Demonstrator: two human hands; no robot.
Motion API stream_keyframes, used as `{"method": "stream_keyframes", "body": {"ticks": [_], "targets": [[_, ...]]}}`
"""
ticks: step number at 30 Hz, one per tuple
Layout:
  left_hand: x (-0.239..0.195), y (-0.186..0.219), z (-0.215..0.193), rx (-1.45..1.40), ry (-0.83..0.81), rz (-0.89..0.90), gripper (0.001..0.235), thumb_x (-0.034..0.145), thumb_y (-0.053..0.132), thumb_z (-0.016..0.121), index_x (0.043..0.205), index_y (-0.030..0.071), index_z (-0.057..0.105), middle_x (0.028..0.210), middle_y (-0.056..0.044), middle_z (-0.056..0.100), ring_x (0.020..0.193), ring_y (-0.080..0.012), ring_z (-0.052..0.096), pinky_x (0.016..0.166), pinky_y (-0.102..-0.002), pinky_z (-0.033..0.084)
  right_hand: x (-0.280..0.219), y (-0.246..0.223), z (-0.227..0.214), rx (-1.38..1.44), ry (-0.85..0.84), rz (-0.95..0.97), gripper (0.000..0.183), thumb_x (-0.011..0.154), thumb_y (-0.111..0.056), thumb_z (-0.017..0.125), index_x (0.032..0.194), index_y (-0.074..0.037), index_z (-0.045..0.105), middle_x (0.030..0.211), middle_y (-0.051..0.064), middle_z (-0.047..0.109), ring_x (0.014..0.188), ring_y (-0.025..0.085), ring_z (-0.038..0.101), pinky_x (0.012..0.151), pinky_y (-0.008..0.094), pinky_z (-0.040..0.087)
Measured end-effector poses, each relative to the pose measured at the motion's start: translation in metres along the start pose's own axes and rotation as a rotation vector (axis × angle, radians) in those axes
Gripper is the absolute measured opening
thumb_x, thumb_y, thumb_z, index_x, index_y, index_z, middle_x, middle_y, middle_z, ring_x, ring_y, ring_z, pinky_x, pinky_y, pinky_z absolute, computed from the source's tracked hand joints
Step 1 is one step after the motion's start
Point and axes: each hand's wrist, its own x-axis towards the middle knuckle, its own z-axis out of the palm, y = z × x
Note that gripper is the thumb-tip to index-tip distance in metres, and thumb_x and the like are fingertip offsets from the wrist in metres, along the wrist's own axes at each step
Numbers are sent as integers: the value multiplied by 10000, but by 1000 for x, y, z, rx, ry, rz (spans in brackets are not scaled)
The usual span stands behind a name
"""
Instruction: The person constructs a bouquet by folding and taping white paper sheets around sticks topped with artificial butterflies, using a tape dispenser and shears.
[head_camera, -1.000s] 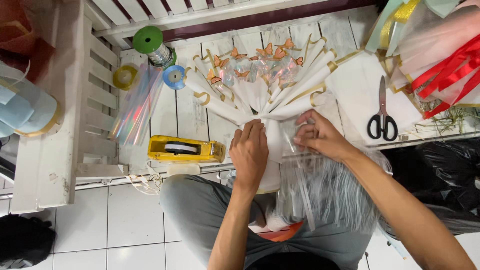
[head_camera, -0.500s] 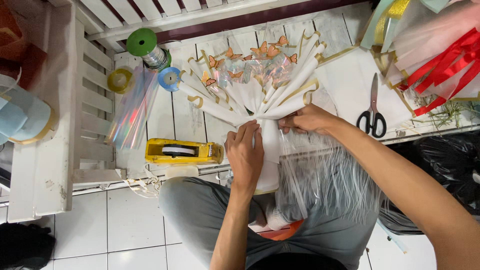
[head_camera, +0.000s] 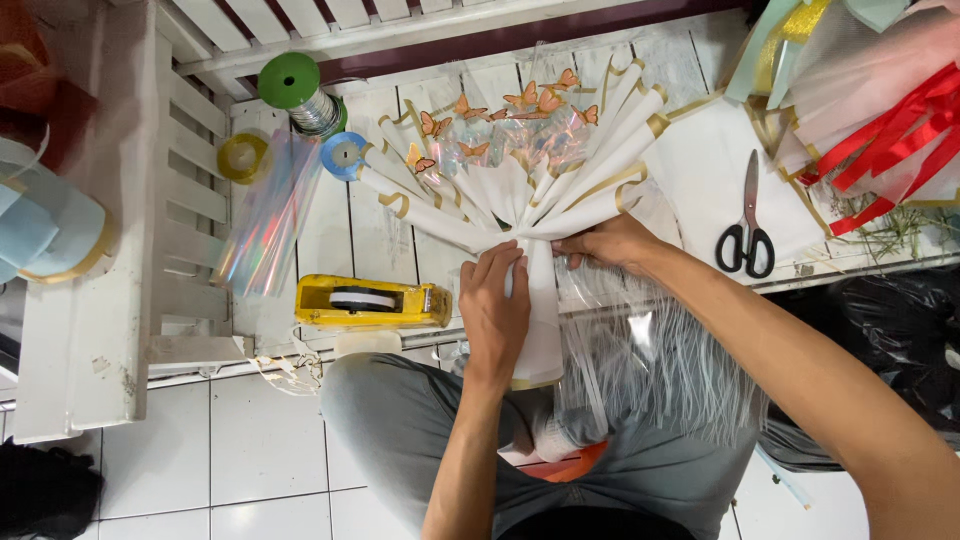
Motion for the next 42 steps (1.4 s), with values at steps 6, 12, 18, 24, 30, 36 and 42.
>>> {"method": "stream_keyframes", "body": {"ticks": [6,12,18,24,30,36,42], "targets": [[-4,-4,-4,-63,51,16,80,925,70,726,946,137,764,1013,0,764,772,-209,663,667,-288,565,-12,-14,-1,4,-53,-70,109,843,-95,764,775,-14,735,580,100,691,424,104,568,370,201,365],[-3,11,-14,-129,115,124,68,920,56,729,944,111,761,1012,-23,768,719,-248,639,700,-348,541,5,17,-9,78,-101,-63,210,906,-123,704,714,-42,677,522,63,579,396,84,449,396,203,344],[3,32,-33,-122,185,234,75,898,68,757,929,132,781,1029,14,785,653,-202,569,762,-305,549,5,23,-22,43,-157,-95,229,919,-210,660,729,-96,599,571,15,507,508,67,396,490,197,299],[13,52,-58,-293,173,281,80,884,22,761,929,85,782,1020,-51,792,648,-260,608,654,-344,554,-9,13,-21,60,-99,-61,215,897,-270,672,819,-82,600,684,42,519,620,93,414,581,223,309],[14,64,-77,-386,161,326,139,840,5,792,951,88,797,1008,-61,805,659,-253,655,618,-330,551,-22,-6,-13,82,-42,-38,277,875,-329,684,910,-68,600,796,70,531,733,119,432,671,248,320],[14,71,-84,-466,169,306,138,825,-11,804,947,53,792,986,-96,802,766,-308,744,654,-373,584,8,18,-14,102,10,-10,378,854,-389,696,1000,-54,601,908,97,543,845,145,450,762,273,330],[12,80,-69,-324,269,303,95,874,-1,754,952,48,774,1005,-95,790,753,-308,716,694,-380,585,15,40,-16,116,68,18,495,832,-449,709,1090,-40,602,1021,124,555,957,171,468,852,299,340]]}}
